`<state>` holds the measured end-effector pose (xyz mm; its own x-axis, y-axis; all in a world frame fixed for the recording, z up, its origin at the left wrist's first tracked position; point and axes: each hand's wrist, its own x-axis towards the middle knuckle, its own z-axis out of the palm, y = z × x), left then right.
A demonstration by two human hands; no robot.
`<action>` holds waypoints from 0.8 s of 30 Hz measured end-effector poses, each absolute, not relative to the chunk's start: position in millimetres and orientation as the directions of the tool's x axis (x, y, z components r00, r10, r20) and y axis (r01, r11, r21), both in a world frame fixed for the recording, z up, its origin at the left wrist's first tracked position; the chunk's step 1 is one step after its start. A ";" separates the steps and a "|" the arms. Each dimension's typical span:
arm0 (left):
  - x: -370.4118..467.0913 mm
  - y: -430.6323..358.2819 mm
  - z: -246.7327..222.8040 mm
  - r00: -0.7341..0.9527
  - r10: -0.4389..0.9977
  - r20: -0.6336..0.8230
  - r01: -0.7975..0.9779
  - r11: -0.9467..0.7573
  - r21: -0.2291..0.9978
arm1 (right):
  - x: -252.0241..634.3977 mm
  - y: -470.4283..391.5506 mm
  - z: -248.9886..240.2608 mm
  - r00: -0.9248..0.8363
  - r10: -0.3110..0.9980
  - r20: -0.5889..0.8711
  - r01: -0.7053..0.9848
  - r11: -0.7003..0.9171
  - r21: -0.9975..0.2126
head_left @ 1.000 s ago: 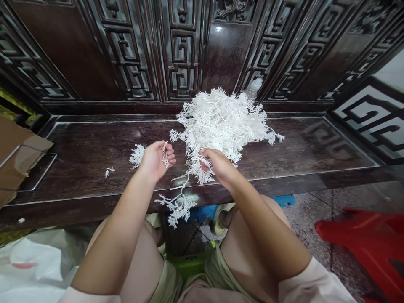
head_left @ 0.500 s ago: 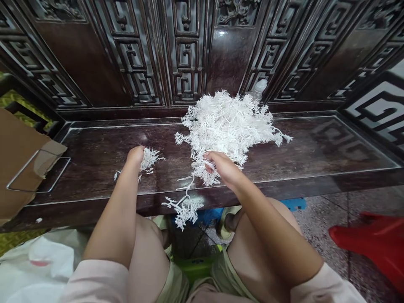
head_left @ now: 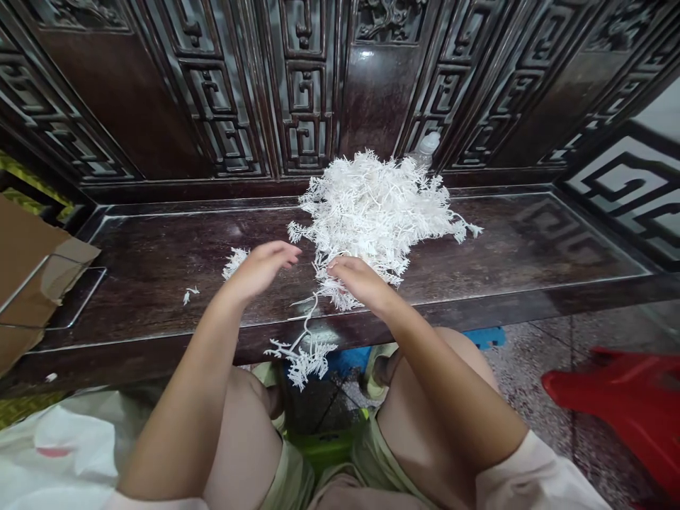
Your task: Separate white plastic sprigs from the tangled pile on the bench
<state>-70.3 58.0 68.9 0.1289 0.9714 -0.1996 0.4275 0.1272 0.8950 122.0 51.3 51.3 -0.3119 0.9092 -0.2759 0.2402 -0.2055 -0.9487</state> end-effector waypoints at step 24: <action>-45.9 39.2 82.5 0.327 0.938 -0.115 0.294 0.015 0.956 | 126.0 50.6 62.1 -0.371 0.907 -0.198 0.126 -0.162 -0.979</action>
<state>-45.9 39.2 82.5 0.3272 0.9379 -0.1152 0.2942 0.0147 0.9556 126.0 50.6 62.1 -0.3711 0.9073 -0.1976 0.1260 -0.1617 -0.9788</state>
